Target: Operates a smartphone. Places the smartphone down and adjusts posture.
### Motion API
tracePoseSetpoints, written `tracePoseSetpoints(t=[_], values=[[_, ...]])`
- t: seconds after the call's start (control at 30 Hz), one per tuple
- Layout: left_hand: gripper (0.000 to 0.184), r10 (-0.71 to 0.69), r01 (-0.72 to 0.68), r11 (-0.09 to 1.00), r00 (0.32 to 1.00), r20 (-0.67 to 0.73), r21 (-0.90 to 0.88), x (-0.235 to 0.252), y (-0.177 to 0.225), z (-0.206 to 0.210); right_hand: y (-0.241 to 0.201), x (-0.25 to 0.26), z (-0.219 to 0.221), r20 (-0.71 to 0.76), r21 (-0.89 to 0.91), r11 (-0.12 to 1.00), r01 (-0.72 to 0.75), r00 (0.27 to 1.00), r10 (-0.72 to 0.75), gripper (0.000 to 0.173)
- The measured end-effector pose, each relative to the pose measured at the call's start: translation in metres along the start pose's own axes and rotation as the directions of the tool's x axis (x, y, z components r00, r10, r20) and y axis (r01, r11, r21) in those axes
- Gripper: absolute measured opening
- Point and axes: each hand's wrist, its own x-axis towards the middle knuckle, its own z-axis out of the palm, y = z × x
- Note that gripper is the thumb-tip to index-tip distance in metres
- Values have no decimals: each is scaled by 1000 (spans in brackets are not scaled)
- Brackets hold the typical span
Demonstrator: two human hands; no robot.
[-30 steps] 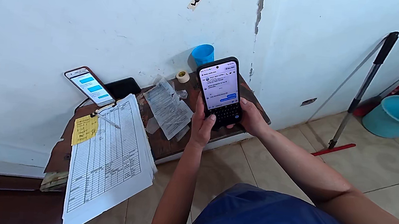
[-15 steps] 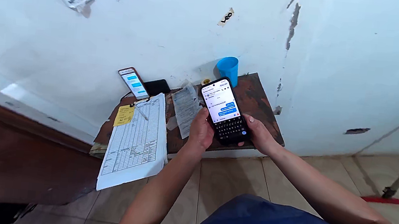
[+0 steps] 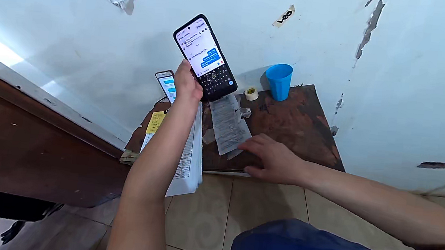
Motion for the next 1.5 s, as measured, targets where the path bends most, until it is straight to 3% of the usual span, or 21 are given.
tracePoseSetpoints(t=[0.1, 0.23, 0.33, 0.4, 0.47, 0.53, 0.63, 0.7, 0.87, 0.93, 1.03, 1.1, 1.23, 1.37, 1.5], values=[[40, -11, 10, 1000, 1000, -29, -17, 31, -11, -7, -14, 59, 13, 260, -301, 953, -37, 958, 120, 45], [40, -34, 33, 999, 998, -49, -24, 61, -32, -21, -2, 110, 34, 320, -476, 876, -78, 912, 255, 28], [41, -43, 42, 999, 998, -40, -4, 78, -37, -33, -5, 117, 26, 352, -355, 929, -104, 906, 236, 28], [41, -73, 72, 996, 997, 7, 43, 77, -29, -42, -13, 116, 12, 389, -198, 979, -55, 912, 130, 21], [43, -101, 97, 992, 993, 56, 78, 74, -22, -49, -21, 120, -4, 504, -38, 999, -33, 862, 47, 16], [39, -52, 52, 998, 999, 5, 24, 98, -40, -50, -25, 129, -15, 541, -31, 996, -79, 837, 83, 15], [41, -50, 40, 995, 994, 102, 95, 101, -56, -59, -8, 143, -13, 326, -288, 946, -147, 914, 242, 17], [39, -15, 8, 994, 998, 67, 108, 107, -77, -51, 4, 143, -3, 252, -358, 919, -164, 931, 264, 17], [38, 30, -45, 989, 993, 113, 138, 107, -124, -33, 2, 116, 20, 361, -229, 967, -117, 912, 195, 35], [37, 17, -33, 990, 993, 118, 136, 104, -138, -27, 1, 101, 17, 278, -136, 988, -72, 954, 108, 37], [35, 30, -51, 989, 989, 146, 142, 102, -152, -23, 7, 69, 12, 35, -83, 994, 65, 997, -62, 34], [35, 48, -71, 985, 988, 147, 156, 102, -155, -20, 15, 44, 9, -92, -106, 988, 110, 989, -120, 32], [38, 48, -78, 979, 986, 158, 186, 98, -154, -16, 27, -12, 11, -275, -131, 991, 33, 959, -69, 30], [40, -13, -25, 985, 975, 222, 169, 103, -152, -23, 26, -68, 28, -451, -7, 997, -75, 890, 64, 32], [46, -97, 24, 974, 942, 320, 226, 111, -144, -41, 22, -102, 43, -587, 87, 993, -84, 801, 120, 28]])
